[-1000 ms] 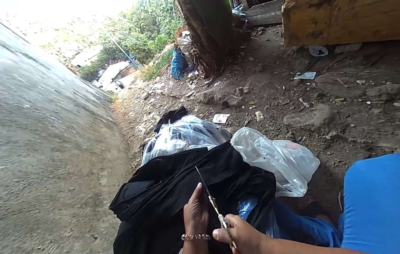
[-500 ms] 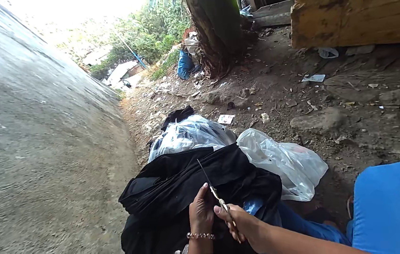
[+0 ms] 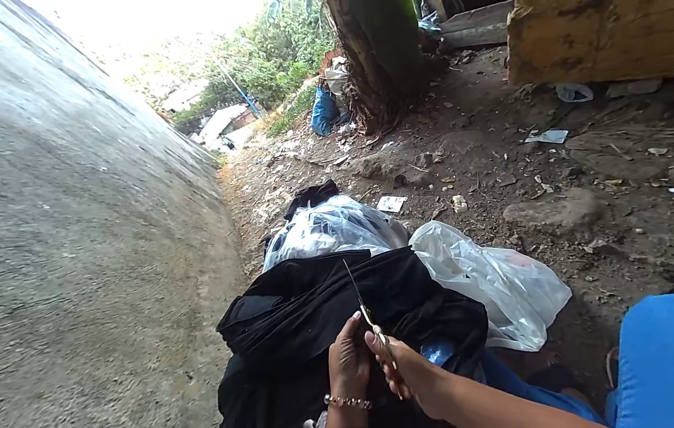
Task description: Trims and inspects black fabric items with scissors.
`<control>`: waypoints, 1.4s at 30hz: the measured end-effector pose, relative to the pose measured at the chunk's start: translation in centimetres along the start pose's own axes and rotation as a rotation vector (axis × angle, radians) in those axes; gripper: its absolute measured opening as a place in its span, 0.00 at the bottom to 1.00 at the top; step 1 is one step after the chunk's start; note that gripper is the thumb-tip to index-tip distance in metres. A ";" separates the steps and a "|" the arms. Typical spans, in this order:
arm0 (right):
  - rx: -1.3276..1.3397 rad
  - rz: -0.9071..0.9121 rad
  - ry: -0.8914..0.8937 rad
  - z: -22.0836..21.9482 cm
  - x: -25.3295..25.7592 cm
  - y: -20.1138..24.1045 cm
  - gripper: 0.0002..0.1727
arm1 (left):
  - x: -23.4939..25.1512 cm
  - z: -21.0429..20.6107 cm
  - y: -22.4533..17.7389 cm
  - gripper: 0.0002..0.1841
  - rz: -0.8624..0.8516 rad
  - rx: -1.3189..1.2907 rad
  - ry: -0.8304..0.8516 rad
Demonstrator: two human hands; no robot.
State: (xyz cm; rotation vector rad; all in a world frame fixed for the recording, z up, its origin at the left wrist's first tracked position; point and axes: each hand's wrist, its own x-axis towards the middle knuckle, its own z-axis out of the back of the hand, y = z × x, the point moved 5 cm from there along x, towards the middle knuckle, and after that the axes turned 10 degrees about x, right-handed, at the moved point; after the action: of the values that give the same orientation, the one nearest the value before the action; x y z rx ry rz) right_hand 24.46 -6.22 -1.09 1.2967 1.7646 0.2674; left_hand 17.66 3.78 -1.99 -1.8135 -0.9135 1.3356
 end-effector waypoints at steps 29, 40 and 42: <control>-0.109 0.229 -0.070 2.8 0.9 -1.6 0.09 | 11.2 -1.2 -10.8 0.24 -0.344 1.574 0.576; -0.081 0.251 -0.058 2.9 0.6 -1.9 0.09 | 11.2 -1.4 -10.4 0.22 -0.388 1.560 0.557; -0.076 0.245 -0.057 2.9 0.5 -2.1 0.09 | 11.3 -1.2 -10.3 0.20 -0.389 1.527 0.545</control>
State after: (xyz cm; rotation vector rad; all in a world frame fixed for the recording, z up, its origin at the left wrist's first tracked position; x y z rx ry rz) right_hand 25.24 -7.56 -4.32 1.4515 1.5332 0.4266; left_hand 19.98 18.49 1.64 -0.6199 0.1581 0.7406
